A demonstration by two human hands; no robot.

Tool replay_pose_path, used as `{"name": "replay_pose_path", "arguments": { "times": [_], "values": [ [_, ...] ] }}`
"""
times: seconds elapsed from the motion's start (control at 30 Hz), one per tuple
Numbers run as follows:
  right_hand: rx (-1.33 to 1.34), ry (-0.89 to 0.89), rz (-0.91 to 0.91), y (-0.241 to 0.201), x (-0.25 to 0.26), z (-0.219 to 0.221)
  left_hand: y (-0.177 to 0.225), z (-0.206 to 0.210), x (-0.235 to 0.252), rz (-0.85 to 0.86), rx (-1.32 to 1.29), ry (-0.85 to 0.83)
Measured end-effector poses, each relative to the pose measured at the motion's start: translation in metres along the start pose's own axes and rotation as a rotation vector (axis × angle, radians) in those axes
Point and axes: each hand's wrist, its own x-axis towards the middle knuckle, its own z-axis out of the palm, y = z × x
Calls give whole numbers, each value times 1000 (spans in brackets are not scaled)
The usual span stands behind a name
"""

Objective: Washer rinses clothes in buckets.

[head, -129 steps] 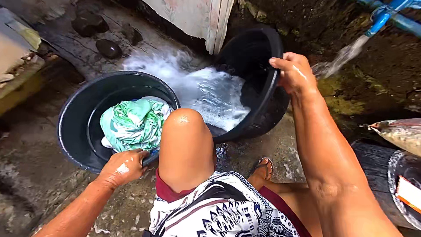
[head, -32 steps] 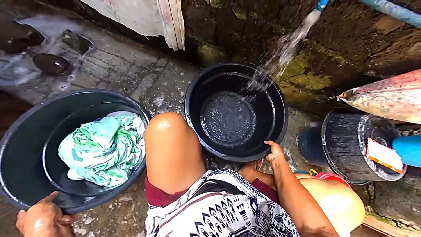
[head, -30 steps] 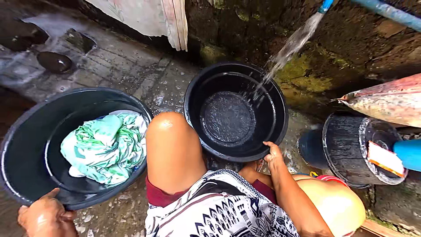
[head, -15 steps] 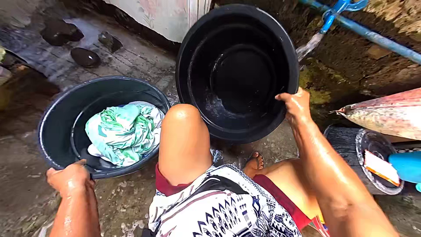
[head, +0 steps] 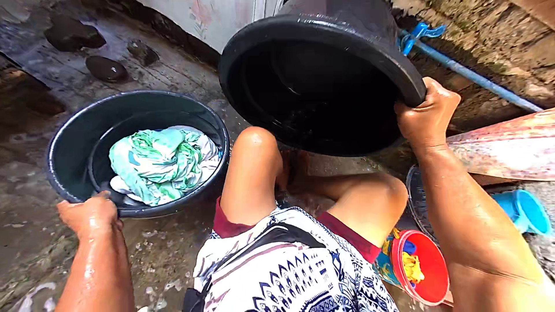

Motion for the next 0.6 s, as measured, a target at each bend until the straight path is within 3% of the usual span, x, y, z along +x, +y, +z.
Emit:
{"name": "replay_pose_path", "arguments": {
  "times": [0.23,0.43,0.6],
  "values": [
    [-47,-8,-75,-4,-40,31,2,-1,-4,-1,-15,-2],
    [-87,47,-75,5,-48,21,-1,2,0,-1,-22,8],
    [-115,-5,137,4,-36,7,6,1,-8,1,16,0]
  ]
}}
